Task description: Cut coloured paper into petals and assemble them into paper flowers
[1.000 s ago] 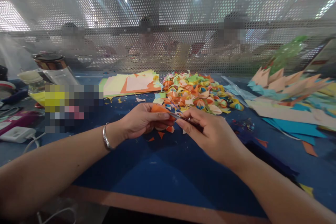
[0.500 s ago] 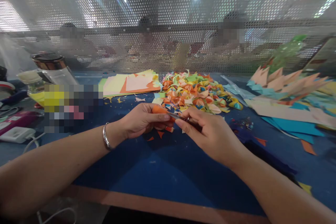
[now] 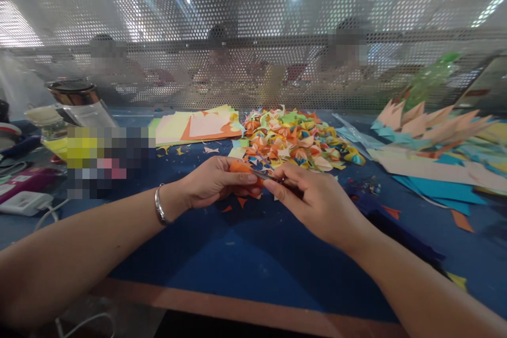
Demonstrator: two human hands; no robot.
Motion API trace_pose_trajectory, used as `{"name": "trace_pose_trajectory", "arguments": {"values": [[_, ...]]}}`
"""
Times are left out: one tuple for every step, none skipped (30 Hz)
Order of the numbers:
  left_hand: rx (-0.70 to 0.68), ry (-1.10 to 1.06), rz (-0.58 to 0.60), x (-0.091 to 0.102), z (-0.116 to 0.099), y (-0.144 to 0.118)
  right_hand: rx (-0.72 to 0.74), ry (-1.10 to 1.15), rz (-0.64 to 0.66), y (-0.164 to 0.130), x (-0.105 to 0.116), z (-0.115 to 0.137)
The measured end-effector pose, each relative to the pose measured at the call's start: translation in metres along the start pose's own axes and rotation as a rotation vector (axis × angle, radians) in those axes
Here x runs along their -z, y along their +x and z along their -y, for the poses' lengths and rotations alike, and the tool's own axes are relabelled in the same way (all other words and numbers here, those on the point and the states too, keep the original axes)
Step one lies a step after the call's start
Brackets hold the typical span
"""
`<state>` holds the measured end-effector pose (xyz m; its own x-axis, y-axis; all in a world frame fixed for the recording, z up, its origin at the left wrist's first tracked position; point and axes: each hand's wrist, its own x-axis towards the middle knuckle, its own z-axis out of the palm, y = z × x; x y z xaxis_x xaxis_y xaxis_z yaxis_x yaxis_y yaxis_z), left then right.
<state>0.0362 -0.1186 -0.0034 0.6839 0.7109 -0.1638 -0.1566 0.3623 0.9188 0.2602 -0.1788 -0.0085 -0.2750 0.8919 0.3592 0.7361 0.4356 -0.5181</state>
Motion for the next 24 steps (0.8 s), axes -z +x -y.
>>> {"name": "trace_pose_trajectory", "arguments": {"values": [[0.002, 0.001, 0.003, -0.0002, -0.0005, -0.0002, -0.002, 0.001, 0.006, -0.0001, 0.0002, 0.0004], [0.005, 0.002, 0.004, -0.0003, -0.0009, -0.0002, -0.003, 0.003, 0.01, 0.0, 0.0004, 0.0009], [0.009, 0.002, 0.005, -0.0002, -0.0011, -0.0001, -0.003, 0.004, 0.011, 0.0002, 0.0007, 0.0015], [0.013, -0.002, 0.006, 0.0001, -0.0013, 0.0001, -0.002, 0.005, 0.011, 0.0004, 0.0009, 0.0022], [0.018, -0.006, 0.007, 0.0004, -0.0015, 0.0003, -0.003, 0.005, 0.009, 0.0007, 0.0011, 0.0029], [0.023, -0.011, 0.008, 0.0009, -0.0017, 0.0005, -0.003, 0.004, 0.003, 0.0009, 0.0012, 0.0034], [0.026, -0.017, 0.008, 0.0013, -0.002, 0.0005, -0.002, 0.004, -0.004, 0.0011, 0.0013, 0.0039], [0.026, -0.023, 0.009, 0.0016, -0.0024, 0.0004, -0.001, 0.005, -0.012, 0.0012, 0.0014, 0.0041], [0.027, -0.028, 0.01, 0.0017, -0.0029, 0.0001, 0.003, 0.008, -0.017, 0.0012, 0.0014, 0.0042], [0.028, -0.032, 0.008, 0.0017, -0.0036, -0.0004, 0.006, 0.01, -0.019, 0.0012, 0.0015, 0.0042], [0.031, -0.033, 0.004, 0.0014, -0.0043, -0.0011, 0.006, 0.009, -0.019, 0.0011, 0.0016, 0.0041], [0.036, -0.031, -0.003, 0.0011, -0.0049, -0.0018, 0.003, 0.009, -0.014, 0.0009, 0.0018, 0.0039], [0.042, -0.027, -0.011, 0.0008, -0.0055, -0.0025, -0.005, 0.011, -0.004, 0.0007, 0.002, 0.0037], [0.048, -0.021, -0.018, 0.0005, -0.0058, -0.0031, -0.013, 0.015, 0.004, 0.0005, 0.0022, 0.0035], [0.053, -0.012, -0.024, 0.0003, -0.006, -0.0034, -0.017, 0.02, 0.011, 0.0004, 0.0023, 0.0034], [0.057, -0.002, -0.027, 0.0004, -0.0059, -0.0035, -0.019, 0.027, 0.017, 0.0002, 0.0023, 0.0033], [0.058, 0.007, -0.029, 0.0007, -0.0055, -0.0034, -0.016, 0.033, 0.019, 0.0002, 0.0022, 0.0033], [0.056, 0.015, -0.029, 0.0013, -0.0049, -0.0031, -0.011, 0.037, 0.017, 0.0002, 0.0021, 0.0034], [0.052, 0.021, -0.03, 0.0019, -0.0042, -0.0026, -0.006, 0.037, 0.011, 0.0002, 0.002, 0.0035], [0.047, 0.027, -0.029, 0.0027, -0.0034, -0.0021, -0.003, 0.035, 0.006, 0.0003, 0.0018, 0.0037], [0.042, 0.031, -0.028, 0.0034, -0.0027, -0.0017, 0.0, 0.033, 0.004, 0.0005, 0.0016, 0.0039], [0.038, 0.037, -0.026, 0.0039, -0.002, -0.0013, 0.0, 0.031, 0.004, 0.0007, 0.0015, 0.004], [0.036, 0.041, -0.023, 0.0042, -0.0016, -0.001, -0.002, 0.03, 0.006, 0.0008, 0.0014, 0.0041], [0.033, 0.043, -0.02, 0.0043, -0.0014, -0.0008, -0.006, 0.033, 0.011, 0.0009, 0.0015, 0.004]]}}
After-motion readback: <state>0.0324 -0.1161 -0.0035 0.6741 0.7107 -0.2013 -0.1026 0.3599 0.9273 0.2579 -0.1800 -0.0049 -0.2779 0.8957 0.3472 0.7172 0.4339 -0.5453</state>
